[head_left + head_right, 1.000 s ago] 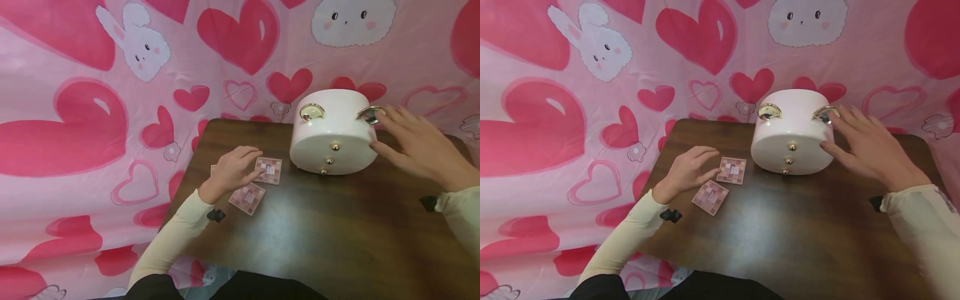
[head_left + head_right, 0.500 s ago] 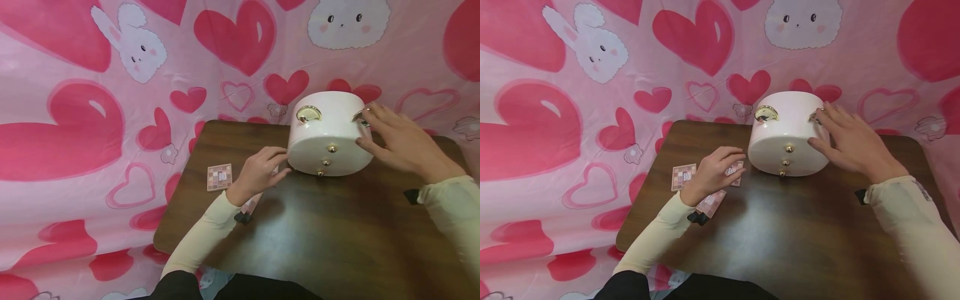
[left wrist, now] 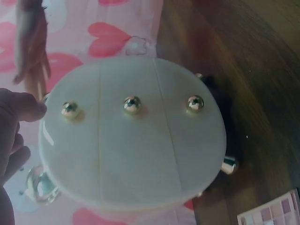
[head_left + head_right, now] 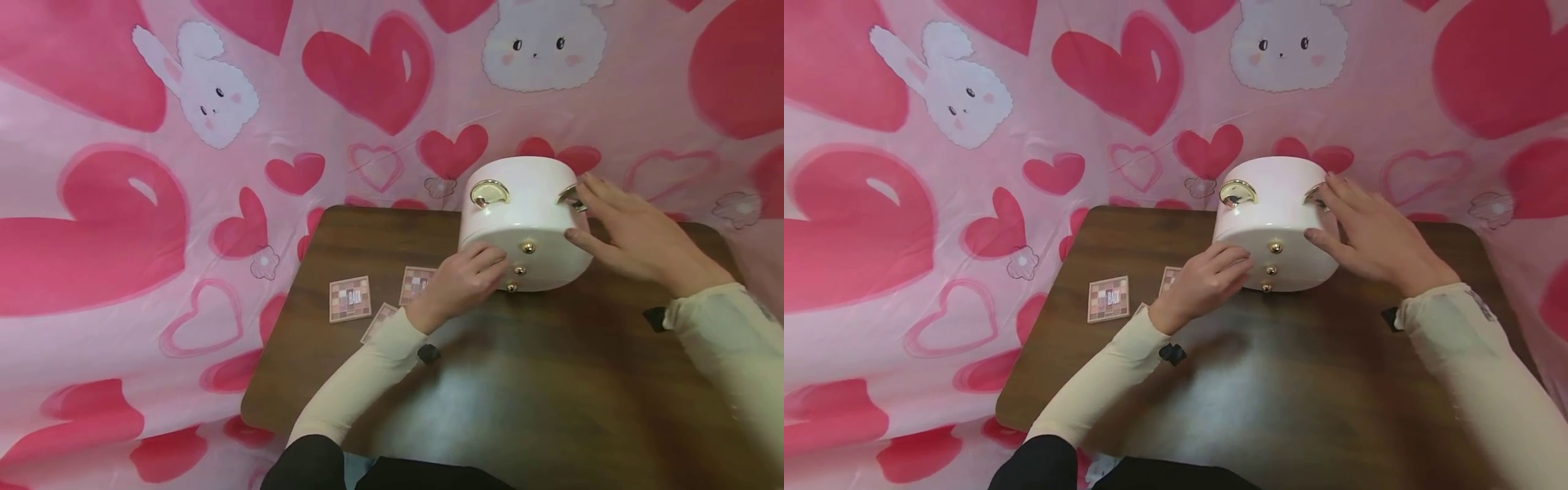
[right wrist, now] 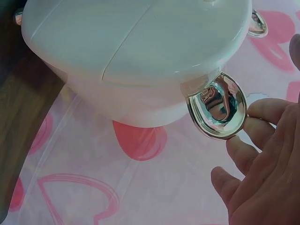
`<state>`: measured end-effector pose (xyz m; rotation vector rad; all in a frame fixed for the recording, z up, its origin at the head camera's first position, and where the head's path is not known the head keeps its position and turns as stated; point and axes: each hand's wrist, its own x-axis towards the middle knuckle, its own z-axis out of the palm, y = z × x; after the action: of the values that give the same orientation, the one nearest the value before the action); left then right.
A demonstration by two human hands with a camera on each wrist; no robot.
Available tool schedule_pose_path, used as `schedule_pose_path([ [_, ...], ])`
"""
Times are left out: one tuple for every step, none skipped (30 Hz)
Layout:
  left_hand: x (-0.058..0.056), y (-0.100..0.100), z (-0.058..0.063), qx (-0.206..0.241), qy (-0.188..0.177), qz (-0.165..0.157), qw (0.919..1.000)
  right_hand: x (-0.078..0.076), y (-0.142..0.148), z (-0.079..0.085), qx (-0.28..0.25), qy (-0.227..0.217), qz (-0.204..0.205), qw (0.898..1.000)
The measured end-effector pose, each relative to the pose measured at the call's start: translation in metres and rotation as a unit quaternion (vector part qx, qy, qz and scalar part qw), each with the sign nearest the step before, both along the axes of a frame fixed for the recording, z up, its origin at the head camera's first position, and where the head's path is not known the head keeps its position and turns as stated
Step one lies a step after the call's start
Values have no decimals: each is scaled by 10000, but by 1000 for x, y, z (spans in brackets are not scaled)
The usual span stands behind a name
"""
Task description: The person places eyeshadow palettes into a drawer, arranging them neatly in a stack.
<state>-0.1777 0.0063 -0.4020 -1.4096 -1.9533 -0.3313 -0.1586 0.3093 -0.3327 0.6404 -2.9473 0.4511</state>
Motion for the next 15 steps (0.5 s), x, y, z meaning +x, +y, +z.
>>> schedule_pose_path([
  [-1, 3, -1, -102, 67, 2, 9999, -1, 0, -1, 5, -12, -8, 10000],
  [-2, 7, -1, -162, 88, -2, 9998, -1, -1, -2, 10, -35, -9, 10000],
  [-3, 10, -2, -221, 99, -6, 9997, -2, -1, -2, 5, -47, -9, 10000],
  [-4, 12, -3, -291, 135, -11, 9995, -2, -1, -3, -3, -54, -8, 10000],
  [-5, 15, -4, -351, 186, -6, 9992, -2, -1, -4, -13, -56, -1, 10000],
  [-6, 18, -4, -404, 219, -22, 9989, -2, 0, -4, -22, -55, 6, 10000],
  [-8, 21, -5, -438, 246, -40, 9987, -2, 0, -4, -27, -48, 9, 10000],
  [-10, 23, -7, -483, 294, -55, 9984, -1, 0, -4, -37, -44, 10, 10000],
  [-12, 26, -8, -540, 372, -82, 9978, -1, 1, -4, -45, -48, -1, 10000],
  [-13, 29, -9, -582, 463, -107, 9972, -1, 1, -4, -46, -47, -10, 10000],
  [-15, 31, -10, -602, 536, -134, 9967, -1, 1, -3, -53, -62, -26, 10000],
  [-17, 34, -11, -615, 618, -163, 9961, 0, 1, -3, -48, -74, -40, 10000],
  [-19, 36, -12, -616, 706, -180, 9954, -1, 1, -3, -53, -88, -55, 9999],
  [-20, 38, -13, -619, 810, -189, 9946, -1, 1, -3, -50, -96, -63, 9999],
  [-22, 40, -14, -621, 896, -203, 9938, -1, 1, -3, -54, -100, -70, 9999],
])
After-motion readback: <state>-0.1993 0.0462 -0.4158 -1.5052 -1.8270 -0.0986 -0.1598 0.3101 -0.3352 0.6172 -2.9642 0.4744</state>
